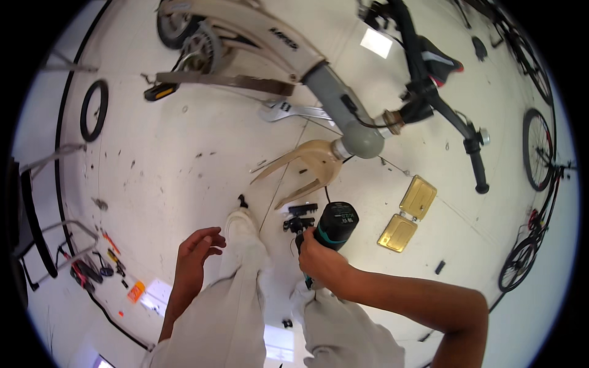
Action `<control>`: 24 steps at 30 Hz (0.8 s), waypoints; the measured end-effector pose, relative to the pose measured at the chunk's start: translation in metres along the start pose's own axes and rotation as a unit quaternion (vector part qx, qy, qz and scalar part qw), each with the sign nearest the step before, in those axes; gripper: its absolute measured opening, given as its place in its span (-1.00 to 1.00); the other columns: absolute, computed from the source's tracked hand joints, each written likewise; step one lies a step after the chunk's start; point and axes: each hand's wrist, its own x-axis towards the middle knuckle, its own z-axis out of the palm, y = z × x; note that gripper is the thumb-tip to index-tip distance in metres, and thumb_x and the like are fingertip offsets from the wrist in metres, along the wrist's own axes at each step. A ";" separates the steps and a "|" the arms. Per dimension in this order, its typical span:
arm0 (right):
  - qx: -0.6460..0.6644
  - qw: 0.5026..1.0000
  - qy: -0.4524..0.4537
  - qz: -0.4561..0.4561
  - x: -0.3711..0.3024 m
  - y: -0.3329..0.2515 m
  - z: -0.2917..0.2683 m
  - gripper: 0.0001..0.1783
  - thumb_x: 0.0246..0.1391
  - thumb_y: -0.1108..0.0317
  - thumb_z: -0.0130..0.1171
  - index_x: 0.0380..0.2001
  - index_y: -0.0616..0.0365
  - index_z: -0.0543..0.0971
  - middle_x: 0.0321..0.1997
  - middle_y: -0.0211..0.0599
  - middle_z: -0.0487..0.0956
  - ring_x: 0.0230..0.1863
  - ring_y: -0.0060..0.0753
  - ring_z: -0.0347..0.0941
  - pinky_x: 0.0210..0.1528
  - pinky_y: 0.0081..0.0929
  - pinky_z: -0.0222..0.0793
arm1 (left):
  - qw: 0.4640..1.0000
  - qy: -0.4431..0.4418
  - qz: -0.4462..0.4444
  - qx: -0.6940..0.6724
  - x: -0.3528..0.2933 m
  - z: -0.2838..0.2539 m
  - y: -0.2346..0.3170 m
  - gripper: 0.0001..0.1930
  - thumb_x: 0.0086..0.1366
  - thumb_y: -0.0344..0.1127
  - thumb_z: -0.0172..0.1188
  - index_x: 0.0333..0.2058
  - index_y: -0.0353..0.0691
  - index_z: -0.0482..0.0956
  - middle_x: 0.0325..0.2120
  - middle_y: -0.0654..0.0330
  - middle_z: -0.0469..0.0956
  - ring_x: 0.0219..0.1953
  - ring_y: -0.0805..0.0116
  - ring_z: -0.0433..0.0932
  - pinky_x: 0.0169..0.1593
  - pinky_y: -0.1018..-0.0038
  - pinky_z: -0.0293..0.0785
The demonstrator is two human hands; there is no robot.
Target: The person disassembles a bicycle brake caliper, removes the brake pads, and reassembles the unit using a cordless drill. The person then mounts the brake caliper onto the bicycle fork and secures it with the drill.
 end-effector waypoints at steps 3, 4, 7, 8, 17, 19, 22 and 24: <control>0.005 0.999 -0.032 0.003 0.017 -0.008 -0.014 -0.74 -0.01 0.20 0.10 -0.38 0.07 0.69 -0.35 -0.21 0.65 -0.23 -0.17 0.54 0.01 -0.05 0.30 | 0.998 0.001 -0.053 -0.031 -0.039 -0.016 0.049 -0.68 0.35 -0.32 -0.05 -0.02 -0.33 0.54 -0.25 0.15 0.57 -0.12 0.37 0.51 -0.01 0.41 0.40; 0.025 0.996 -0.082 -0.012 0.022 -0.007 -0.024 -0.72 0.01 0.19 0.09 -0.33 0.08 0.68 -0.33 -0.19 0.64 -0.20 -0.15 0.53 0.00 -0.02 0.31 | 0.997 0.010 -0.065 -0.044 -0.051 -0.026 0.062 -0.68 0.35 -0.32 -0.05 -0.02 -0.33 0.53 -0.25 0.16 0.57 -0.12 0.37 0.51 -0.01 0.41 0.40; 0.057 0.994 -0.072 0.060 0.030 -0.011 -0.023 -0.76 -0.05 0.27 0.11 -0.36 0.14 0.64 -0.35 -0.19 0.53 -0.24 -0.16 0.49 -0.05 -0.13 0.34 | 0.990 0.042 -0.054 -0.124 -0.093 -0.061 0.090 -0.67 0.35 -0.33 -0.05 -0.01 -0.39 0.48 -0.23 0.10 0.56 -0.15 0.29 0.54 -0.06 0.38 0.45; 0.048 0.994 -0.078 0.052 0.032 -0.011 -0.017 -0.76 -0.06 0.27 0.11 -0.36 0.15 0.63 -0.35 -0.19 0.51 -0.24 -0.15 0.48 -0.06 -0.13 0.34 | 0.982 0.057 -0.058 -0.171 -0.110 -0.070 0.099 -0.67 0.34 -0.33 -0.04 -0.01 -0.39 0.48 -0.23 0.10 0.56 -0.16 0.29 0.54 -0.06 0.37 0.45; 0.041 0.996 -0.073 0.018 0.031 -0.012 -0.001 -0.75 0.00 0.32 0.08 -0.29 0.14 0.65 -0.28 -0.13 0.52 -0.15 -0.06 0.48 -0.02 -0.04 0.34 | 0.931 0.097 -0.117 -0.332 -0.210 -0.051 0.169 -0.74 0.34 -0.41 0.03 -0.04 -0.38 0.47 -0.28 0.11 0.57 -0.20 0.33 0.53 -0.04 0.40 0.42; 0.087 0.993 -0.074 0.027 0.041 -0.011 0.002 -0.75 0.01 0.33 0.07 -0.28 0.13 0.65 -0.28 -0.16 0.52 -0.16 -0.08 0.48 -0.02 -0.04 0.34 | 0.930 0.119 -0.117 -0.328 -0.209 -0.034 0.174 -0.74 0.33 -0.42 0.05 -0.04 -0.37 0.46 -0.29 0.10 0.57 -0.22 0.33 0.54 -0.06 0.40 0.43; 0.068 0.989 -0.118 -0.056 0.063 -0.002 -0.026 -0.76 0.00 0.32 0.07 -0.30 0.13 0.64 -0.27 -0.14 0.54 -0.17 -0.08 0.50 -0.02 -0.08 0.35 | 0.931 0.156 -0.086 -0.319 -0.205 -0.017 0.166 -0.74 0.37 -0.44 0.03 0.01 -0.35 0.42 -0.26 0.14 0.55 -0.18 0.39 0.52 -0.04 0.44 0.41; 0.057 0.989 -0.120 -0.070 0.064 0.002 -0.035 -0.76 0.00 0.32 0.06 -0.30 0.14 0.64 -0.26 -0.13 0.56 -0.13 -0.07 0.51 0.00 -0.07 0.36 | 0.921 0.190 -0.097 -0.327 -0.206 -0.004 0.166 -0.74 0.36 -0.47 0.02 0.01 -0.35 0.41 -0.26 0.14 0.55 -0.18 0.39 0.51 -0.03 0.45 0.41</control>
